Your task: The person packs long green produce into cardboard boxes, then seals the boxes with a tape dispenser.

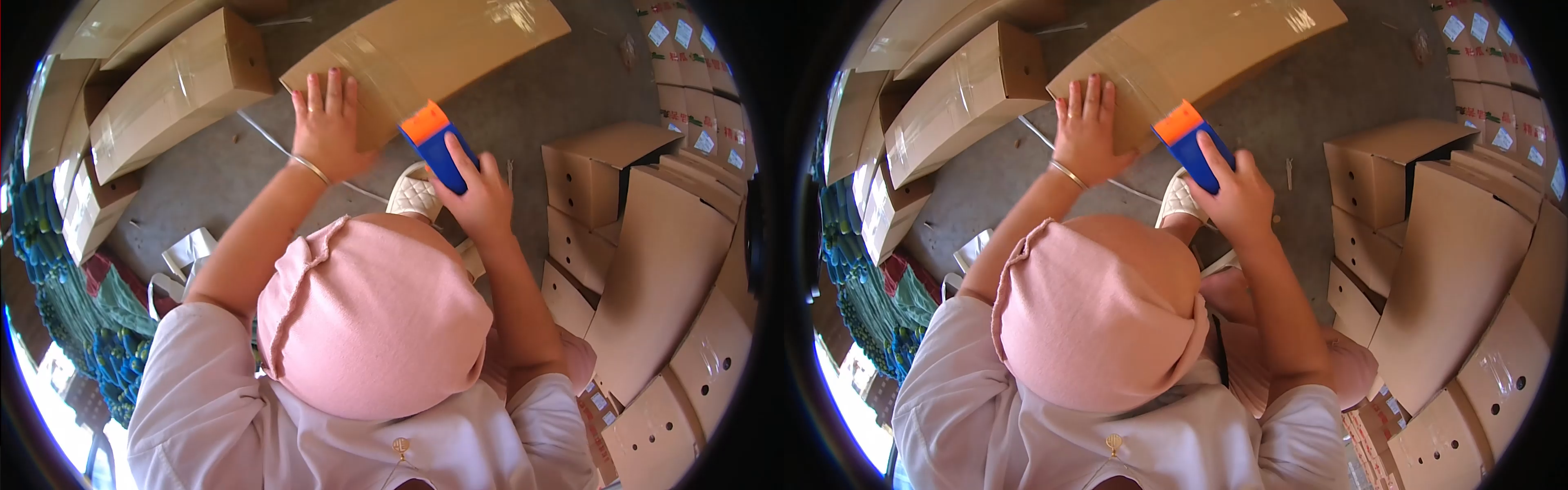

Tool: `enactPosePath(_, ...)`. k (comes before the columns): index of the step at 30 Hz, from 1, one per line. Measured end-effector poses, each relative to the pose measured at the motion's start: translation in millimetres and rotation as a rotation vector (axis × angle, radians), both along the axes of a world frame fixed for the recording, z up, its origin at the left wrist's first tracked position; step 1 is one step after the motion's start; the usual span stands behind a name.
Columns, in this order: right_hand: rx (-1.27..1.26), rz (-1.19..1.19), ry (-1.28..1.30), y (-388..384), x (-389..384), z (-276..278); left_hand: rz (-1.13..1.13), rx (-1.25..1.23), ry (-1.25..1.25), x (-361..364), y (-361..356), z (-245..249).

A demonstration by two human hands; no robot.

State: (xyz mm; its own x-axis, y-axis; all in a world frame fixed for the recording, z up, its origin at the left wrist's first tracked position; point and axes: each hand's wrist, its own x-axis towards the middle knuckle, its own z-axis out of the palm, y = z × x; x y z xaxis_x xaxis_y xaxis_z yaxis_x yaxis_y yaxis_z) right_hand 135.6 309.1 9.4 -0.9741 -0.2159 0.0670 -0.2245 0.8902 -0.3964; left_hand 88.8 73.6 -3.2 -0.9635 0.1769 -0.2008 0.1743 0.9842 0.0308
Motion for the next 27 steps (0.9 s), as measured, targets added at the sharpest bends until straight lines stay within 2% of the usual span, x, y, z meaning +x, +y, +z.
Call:
enactPosePath(3, 0.004, 0.000, 0.001, -32, -34, 23, -0.042, -0.064, -0.066, -39, -39, 9)
enactPosePath(5, -0.094, 0.021, 0.014, -61, -67, 35, -0.054, 0.212, -0.111, -71, -77, 5)
enactPosePath(6, -0.094, 0.028, 0.008, -75, -84, 41, -0.066, 0.195, -0.105, -78, -73, 15)
enactPosePath(8, -0.110, 0.026, 0.005, -96, -107, 44, 0.178, 0.078, -0.181, -90, -59, 35)
enactPosePath(9, -0.116, 0.036, -0.017, -104, -116, 43, 0.234, 0.103, -0.091, -85, -54, 36)
enactPosePath(10, -0.118, 0.046, -0.037, -105, -121, 42, 0.226, 0.094, -0.086, -90, -60, 34)
enactPosePath(11, -0.135, 0.081, -0.008, -101, -120, 41, 0.205, 0.200, -0.131, -98, -72, 31)
enactPosePath(13, -0.179, 0.081, 0.049, -78, -103, 19, 0.193, 0.405, -0.222, -111, -92, 19)
enactPosePath(14, -0.218, 0.096, 0.104, -63, -86, 3, 0.183, 0.404, -0.233, -113, -101, 10)
enactPosePath(16, -0.181, 0.049, 0.133, -19, -43, -31, 0.205, 0.676, -0.285, -125, -117, -3)
enactPosePath(18, -0.066, 0.009, -0.069, 20, -6, -76, 0.236, 0.711, -0.339, -138, -129, -5)
enactPosePath(21, -0.044, -0.061, -0.213, 5, -10, -101, 0.313, 0.711, -0.436, -149, -127, 11)
enactPosePath(23, -0.060, -0.062, -0.247, -21, -39, -105, 0.401, 0.648, -0.444, -159, -130, 13)
enactPosePath(27, -0.125, -0.040, -0.365, -64, -94, -93, 0.423, 0.651, -0.464, -168, -155, -4)
